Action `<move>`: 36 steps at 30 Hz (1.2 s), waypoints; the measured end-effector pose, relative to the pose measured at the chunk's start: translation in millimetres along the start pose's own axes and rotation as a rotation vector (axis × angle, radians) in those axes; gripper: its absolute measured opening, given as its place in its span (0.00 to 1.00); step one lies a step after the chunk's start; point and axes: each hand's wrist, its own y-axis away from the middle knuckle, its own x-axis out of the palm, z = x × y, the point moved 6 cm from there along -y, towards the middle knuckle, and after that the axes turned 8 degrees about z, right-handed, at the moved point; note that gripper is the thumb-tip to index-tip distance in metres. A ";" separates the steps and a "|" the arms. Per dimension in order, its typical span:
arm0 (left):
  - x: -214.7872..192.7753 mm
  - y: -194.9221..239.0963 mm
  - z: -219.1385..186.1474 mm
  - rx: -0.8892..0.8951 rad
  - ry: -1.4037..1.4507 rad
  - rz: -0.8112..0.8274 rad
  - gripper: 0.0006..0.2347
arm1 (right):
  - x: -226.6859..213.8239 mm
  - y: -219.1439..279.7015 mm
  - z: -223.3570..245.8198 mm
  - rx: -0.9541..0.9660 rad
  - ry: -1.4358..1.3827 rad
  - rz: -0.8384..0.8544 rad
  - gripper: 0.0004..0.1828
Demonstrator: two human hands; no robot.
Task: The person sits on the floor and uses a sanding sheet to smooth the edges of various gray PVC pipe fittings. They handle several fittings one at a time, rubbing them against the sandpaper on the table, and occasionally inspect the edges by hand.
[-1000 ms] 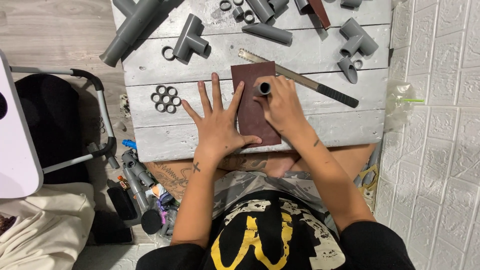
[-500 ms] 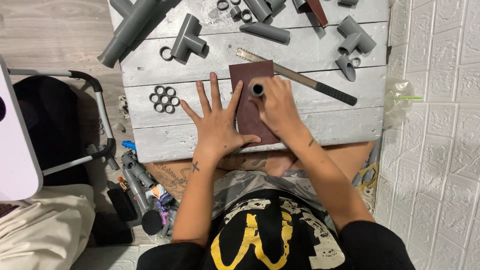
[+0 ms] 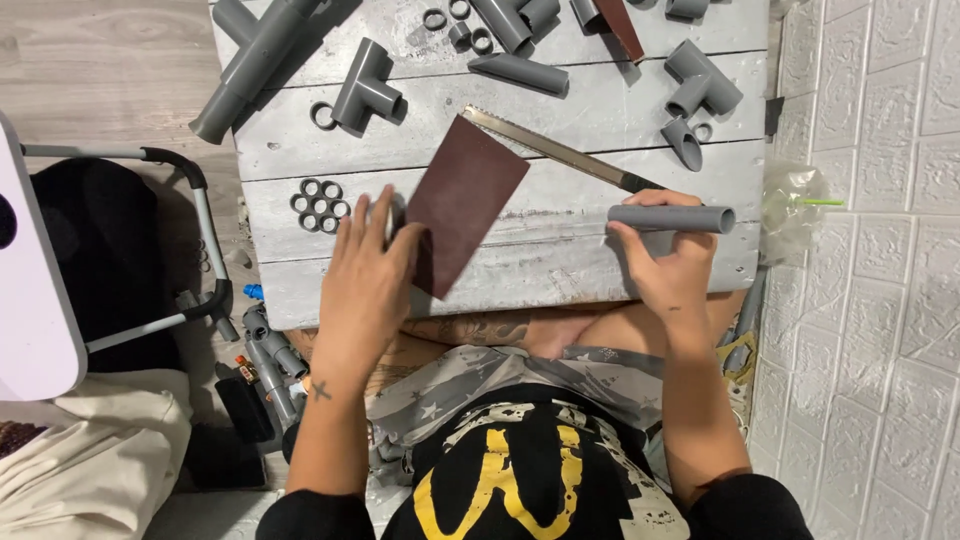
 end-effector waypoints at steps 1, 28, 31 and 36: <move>1.2 1.3 -8.3 0.001 -0.004 0.001 0.26 | 0.7 0.1 -0.9 0.001 -0.003 -0.003 0.20; 32.5 -29.2 -52.2 0.166 0.181 -0.333 0.24 | 71.6 -25.9 7.2 -0.115 0.209 0.306 0.16; 30.1 -34.7 -57.2 0.180 0.225 -0.334 0.27 | 77.1 -33.9 19.0 -0.158 0.270 0.342 0.15; 53.2 -40.6 -51.6 -0.075 0.147 -0.376 0.32 | 81.5 -37.9 25.4 -0.170 0.326 0.354 0.14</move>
